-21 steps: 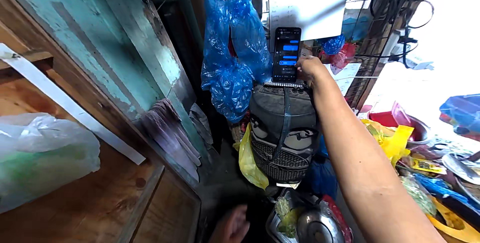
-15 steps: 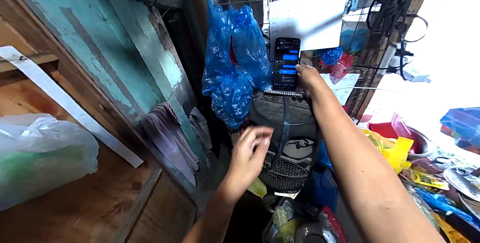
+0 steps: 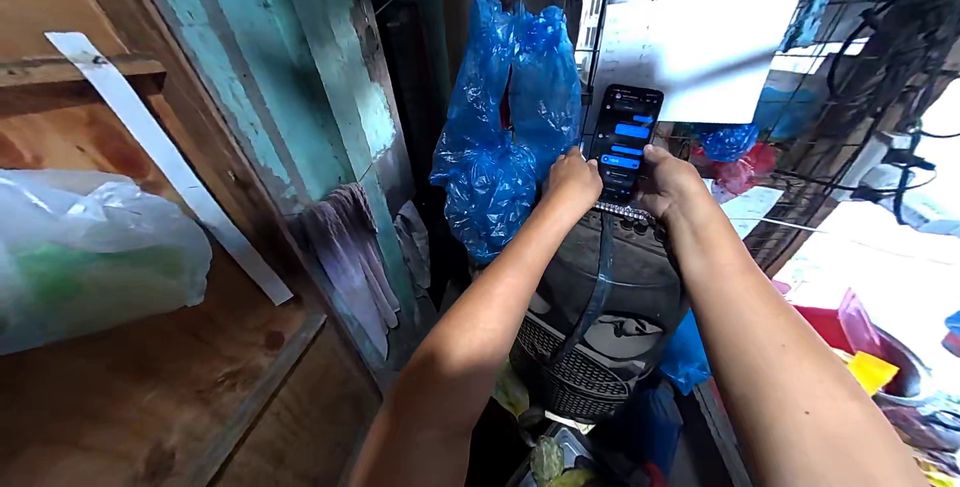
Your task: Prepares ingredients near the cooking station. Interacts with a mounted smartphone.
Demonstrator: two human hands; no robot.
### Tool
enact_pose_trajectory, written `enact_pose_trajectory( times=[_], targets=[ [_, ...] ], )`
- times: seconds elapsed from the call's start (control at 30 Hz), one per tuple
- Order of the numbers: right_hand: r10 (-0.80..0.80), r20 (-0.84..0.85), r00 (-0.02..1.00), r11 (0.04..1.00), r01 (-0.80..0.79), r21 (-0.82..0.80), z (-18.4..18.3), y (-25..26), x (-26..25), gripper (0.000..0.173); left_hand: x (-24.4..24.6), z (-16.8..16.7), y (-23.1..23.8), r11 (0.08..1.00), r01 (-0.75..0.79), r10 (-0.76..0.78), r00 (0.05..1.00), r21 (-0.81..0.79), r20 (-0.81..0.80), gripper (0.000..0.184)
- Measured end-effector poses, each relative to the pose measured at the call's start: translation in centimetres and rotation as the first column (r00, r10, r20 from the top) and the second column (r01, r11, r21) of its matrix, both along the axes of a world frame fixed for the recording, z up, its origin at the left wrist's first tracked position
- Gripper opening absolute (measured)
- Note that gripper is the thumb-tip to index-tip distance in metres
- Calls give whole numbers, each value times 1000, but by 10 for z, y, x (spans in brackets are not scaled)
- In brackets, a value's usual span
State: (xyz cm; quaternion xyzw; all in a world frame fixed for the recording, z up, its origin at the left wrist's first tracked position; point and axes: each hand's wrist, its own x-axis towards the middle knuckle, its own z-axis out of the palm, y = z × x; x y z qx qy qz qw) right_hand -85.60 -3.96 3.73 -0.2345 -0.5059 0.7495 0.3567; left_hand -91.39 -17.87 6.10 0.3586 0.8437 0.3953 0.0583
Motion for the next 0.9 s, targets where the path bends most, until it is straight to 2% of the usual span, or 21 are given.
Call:
enact_pose_trajectory(
  times=[0.13,0.23,0.3,0.37,0.43,0.57,0.73,0.8,0.9],
  targets=[
    [-32,-89,995,999,35,28,1,-9,6,32,1,-11,7,999,-39,40,998,28,-55,51],
    [-88,-176,981,993,100,60,3,-15,11,31,10,-25,7,968,6,23,994,252,-110,51],
    [-119,-268,956,984,150,98,4,-18,15,29,16,-32,3,893,65,13,986,445,-169,48],
    [-148,-402,904,971,209,114,5,-22,23,24,17,-38,1,781,98,79,964,617,-253,43],
    [-163,-523,837,956,265,127,4,-23,33,19,15,-41,-1,707,112,146,943,698,-299,41],
    [-111,-643,758,957,255,135,-12,-4,57,24,10,-40,-1,672,209,130,911,711,-390,39],
    [-112,-608,786,985,171,40,-16,-15,77,24,20,-39,4,535,470,144,768,702,-624,38],
    [-116,-593,797,984,174,41,-17,-15,77,22,22,-39,4,505,491,166,752,710,-638,37],
    [-154,-576,803,974,223,50,-18,-14,73,19,20,-39,1,489,456,179,782,743,-597,38]
  ],
)
